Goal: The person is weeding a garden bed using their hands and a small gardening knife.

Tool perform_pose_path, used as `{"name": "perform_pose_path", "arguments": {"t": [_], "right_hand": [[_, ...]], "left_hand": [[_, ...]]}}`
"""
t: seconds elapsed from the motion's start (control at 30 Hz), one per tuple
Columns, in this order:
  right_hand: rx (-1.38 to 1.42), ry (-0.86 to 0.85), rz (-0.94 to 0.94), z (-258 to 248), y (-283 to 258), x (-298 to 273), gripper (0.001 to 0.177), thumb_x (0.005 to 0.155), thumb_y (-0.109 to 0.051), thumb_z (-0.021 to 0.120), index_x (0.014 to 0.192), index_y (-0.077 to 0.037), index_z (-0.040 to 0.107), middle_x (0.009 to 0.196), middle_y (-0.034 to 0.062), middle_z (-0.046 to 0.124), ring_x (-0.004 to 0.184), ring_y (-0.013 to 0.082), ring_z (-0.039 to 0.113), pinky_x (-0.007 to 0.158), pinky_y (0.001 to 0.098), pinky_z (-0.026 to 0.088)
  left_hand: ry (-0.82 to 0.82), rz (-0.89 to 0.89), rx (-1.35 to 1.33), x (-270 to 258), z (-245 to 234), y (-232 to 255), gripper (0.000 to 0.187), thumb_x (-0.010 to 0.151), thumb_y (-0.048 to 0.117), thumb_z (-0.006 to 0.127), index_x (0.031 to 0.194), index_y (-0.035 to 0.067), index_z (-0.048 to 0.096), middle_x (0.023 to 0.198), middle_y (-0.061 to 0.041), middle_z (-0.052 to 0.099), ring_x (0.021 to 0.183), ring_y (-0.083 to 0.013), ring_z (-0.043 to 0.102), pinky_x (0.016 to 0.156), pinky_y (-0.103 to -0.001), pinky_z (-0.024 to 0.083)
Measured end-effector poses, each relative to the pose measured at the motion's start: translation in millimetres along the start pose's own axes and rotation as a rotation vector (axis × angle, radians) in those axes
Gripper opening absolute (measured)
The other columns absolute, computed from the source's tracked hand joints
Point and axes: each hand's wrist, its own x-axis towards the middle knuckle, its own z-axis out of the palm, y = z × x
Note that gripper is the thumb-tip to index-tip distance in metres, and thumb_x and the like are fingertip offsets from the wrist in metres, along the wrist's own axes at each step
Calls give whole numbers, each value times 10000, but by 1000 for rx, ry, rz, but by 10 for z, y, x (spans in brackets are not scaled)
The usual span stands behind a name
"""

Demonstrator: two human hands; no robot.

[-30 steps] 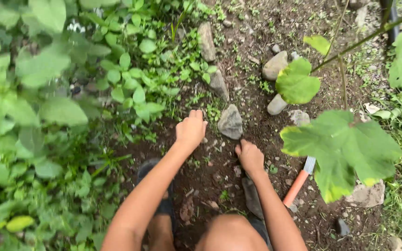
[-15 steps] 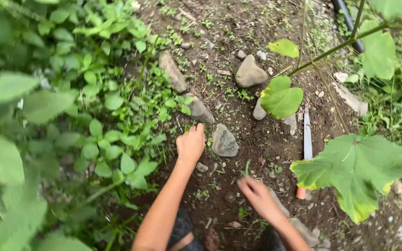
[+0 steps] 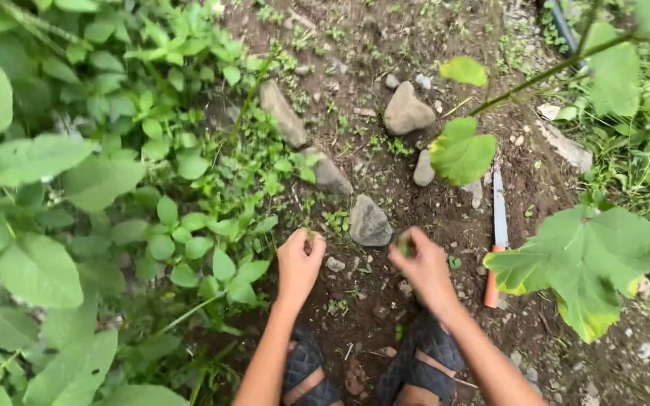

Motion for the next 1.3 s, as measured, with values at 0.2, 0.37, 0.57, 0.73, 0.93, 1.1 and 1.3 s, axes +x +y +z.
{"name": "perform_pose_path", "arguments": {"t": [0.2,0.37,0.57,0.73,0.93,1.1,1.3], "right_hand": [[-9,46,-438,176,349,1128,285,898,-184,723,1098,-12,614,930,109,731,777,165,705,705,330,580],[-140,69,-463,561,260,1555,331,894,-283,781,1004,12,677,866,188,714,738,228,665,689,373,550],[-59,174,-307,447,103,1470,266,966,-273,707,1005,-10,723,769,168,684,655,215,594,641,385,486],[-3,226,-320,382,-124,1428,264,954,-246,734,1051,-2,703,814,149,651,670,206,538,625,363,450],[24,147,-638,438,-4,1541,176,897,-117,742,1017,7,710,969,102,682,781,178,624,704,321,518],[36,382,-525,133,278,1783,93,973,-84,722,994,4,699,993,116,689,908,254,660,830,375,538],[-241,435,-658,61,-156,1913,351,891,-105,796,1133,92,634,1052,227,615,907,380,619,792,441,505]], "left_hand": [[-231,-498,-256,-28,-316,573,214,965,240,550,1020,36,578,616,-76,680,494,-229,648,493,-390,511],[-181,-274,7,-143,-293,444,271,962,224,603,1119,3,601,1002,-167,693,657,-253,701,641,-398,555],[-151,-15,196,-259,-144,358,203,880,171,689,846,-8,601,1250,-91,619,914,-325,655,821,-451,526],[-160,-4,161,-234,-13,396,229,879,161,692,795,-21,581,1204,-90,645,866,-328,655,787,-445,530],[-162,-116,-5,-150,255,468,224,907,162,651,995,-45,653,1131,-106,642,689,-246,675,657,-389,551],[-221,-82,12,-100,318,504,228,929,166,656,928,-60,633,1149,-117,650,711,-261,655,684,-403,544],[-162,-106,-77,-120,295,449,208,930,150,624,1009,-41,642,1111,-105,651,674,-229,648,673,-368,548]]}}
